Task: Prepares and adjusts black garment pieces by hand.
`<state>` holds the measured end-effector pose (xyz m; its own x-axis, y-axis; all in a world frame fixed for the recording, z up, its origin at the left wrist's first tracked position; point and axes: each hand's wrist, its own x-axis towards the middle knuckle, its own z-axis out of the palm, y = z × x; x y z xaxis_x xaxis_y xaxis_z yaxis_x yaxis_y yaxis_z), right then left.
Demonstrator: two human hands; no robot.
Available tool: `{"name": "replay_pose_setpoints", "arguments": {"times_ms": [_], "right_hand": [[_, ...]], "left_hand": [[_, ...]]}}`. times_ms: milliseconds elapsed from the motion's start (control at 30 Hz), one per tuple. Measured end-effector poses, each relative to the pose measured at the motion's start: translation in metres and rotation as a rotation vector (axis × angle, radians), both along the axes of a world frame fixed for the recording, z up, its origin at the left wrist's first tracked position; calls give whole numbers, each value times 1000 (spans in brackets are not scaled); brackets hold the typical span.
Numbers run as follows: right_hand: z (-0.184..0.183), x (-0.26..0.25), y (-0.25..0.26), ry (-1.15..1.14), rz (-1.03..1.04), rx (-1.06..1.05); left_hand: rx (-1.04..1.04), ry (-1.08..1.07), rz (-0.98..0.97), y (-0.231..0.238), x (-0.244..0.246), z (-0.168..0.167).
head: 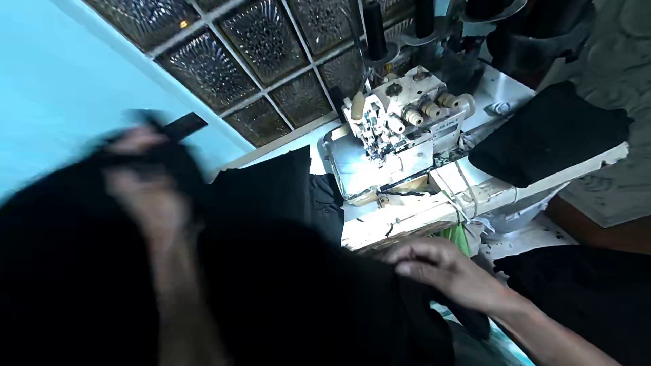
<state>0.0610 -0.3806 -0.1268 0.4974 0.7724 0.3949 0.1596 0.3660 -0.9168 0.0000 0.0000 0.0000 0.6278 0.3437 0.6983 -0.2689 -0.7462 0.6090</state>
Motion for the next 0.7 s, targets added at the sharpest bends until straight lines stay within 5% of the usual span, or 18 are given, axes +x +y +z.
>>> {"name": "replay_pose_setpoints", "arguments": {"times_ms": [100,233,467,700], "right_hand": [[-45,10,5,470,-71,-256],[-76,9,6,596,-198,-373],[-67,3,14,633,-285,-312],[-66,-8,15,605,-306,-232]], "left_hand": [[-247,449,43,-51,15,-70],[-351,534,-44,-116,6,-143],[-65,641,-212,-205,-50,-168],[133,550,10,-233,-42,-169]]}}
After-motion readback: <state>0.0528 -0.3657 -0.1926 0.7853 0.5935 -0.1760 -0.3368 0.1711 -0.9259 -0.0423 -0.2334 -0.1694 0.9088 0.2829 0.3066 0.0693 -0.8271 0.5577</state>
